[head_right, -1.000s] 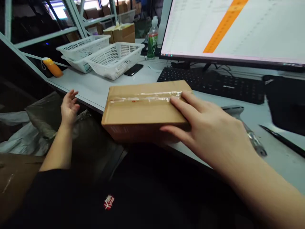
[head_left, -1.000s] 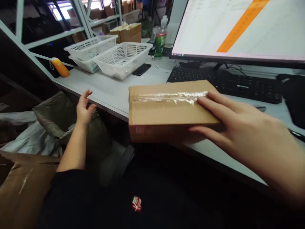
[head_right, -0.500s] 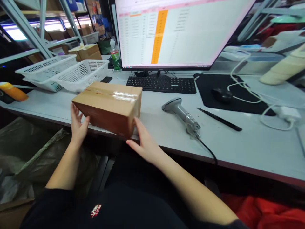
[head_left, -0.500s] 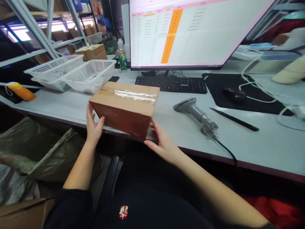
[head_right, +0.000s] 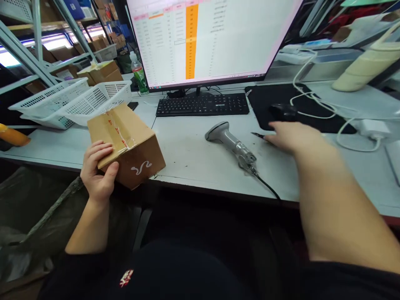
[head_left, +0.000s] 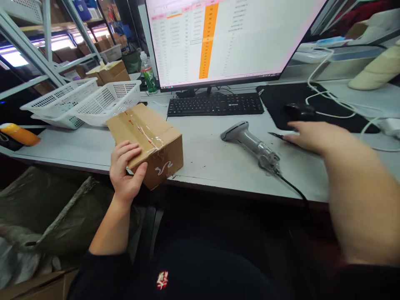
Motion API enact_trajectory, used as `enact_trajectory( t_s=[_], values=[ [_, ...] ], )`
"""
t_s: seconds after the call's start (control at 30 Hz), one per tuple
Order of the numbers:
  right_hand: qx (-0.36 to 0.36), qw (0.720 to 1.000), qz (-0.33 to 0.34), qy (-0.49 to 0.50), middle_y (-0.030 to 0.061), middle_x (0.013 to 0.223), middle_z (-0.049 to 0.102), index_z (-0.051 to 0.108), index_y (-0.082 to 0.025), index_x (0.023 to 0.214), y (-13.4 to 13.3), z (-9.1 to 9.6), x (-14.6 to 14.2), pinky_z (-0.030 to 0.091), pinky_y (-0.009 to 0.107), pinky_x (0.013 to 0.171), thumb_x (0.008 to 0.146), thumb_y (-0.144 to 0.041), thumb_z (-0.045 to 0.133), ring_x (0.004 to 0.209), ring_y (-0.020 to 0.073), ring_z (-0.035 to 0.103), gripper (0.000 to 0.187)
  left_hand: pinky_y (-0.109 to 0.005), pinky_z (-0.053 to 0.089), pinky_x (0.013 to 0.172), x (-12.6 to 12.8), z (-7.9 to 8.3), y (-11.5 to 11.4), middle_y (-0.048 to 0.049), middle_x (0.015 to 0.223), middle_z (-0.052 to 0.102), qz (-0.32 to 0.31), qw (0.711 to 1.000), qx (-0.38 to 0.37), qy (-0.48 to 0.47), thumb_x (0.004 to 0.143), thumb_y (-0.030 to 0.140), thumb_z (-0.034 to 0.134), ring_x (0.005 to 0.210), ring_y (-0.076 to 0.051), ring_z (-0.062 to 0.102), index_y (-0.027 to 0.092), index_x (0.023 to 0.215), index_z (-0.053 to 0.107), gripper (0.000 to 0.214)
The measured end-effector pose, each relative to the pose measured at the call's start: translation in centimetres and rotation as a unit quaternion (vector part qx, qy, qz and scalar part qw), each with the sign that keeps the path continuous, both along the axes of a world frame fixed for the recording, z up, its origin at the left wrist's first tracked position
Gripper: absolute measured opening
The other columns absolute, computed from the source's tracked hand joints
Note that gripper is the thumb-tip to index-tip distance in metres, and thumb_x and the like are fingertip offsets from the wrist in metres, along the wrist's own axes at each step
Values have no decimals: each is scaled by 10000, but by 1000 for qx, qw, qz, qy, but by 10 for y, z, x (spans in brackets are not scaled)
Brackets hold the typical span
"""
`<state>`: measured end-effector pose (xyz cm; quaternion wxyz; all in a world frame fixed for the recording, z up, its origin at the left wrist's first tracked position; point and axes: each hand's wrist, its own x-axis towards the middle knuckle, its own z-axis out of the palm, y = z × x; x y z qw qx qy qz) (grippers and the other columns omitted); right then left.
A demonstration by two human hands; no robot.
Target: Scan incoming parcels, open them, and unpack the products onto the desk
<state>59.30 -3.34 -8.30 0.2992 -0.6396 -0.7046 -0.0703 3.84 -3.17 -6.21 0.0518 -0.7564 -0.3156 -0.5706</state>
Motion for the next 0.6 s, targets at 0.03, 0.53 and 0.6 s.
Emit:
enact_trajectory(
  t_s=[0.03,0.53,0.6],
  values=[
    [-6,999,-5,-37,121,817,720,654,-207,762,-4,-16,12,517,602,991,791,-700,648,1005,383,711,494,-548,455,1136,0,-1,1,-61,1181,680,1,1000,-5,-6,913,338,674,1246,-294,595,249,1159,662,262],
    [91,995,-23,20,148,1141,766,727,-163,1280,-65,64,-186,589,458,912,1004,-413,504,1044,318,734,434,-523,356,1209,8,13,2,-46,1072,663,19,999,-16,21,887,363,665,1133,-255,612,264,1051,732,204],
    [58,995,80,-17,98,1154,768,640,-231,1407,-72,66,-232,595,402,816,1043,-360,461,967,269,746,425,-522,372,1198,9,13,3,-51,1056,666,35,999,0,24,899,385,650,1111,-254,619,257,1036,736,207]
  ],
)
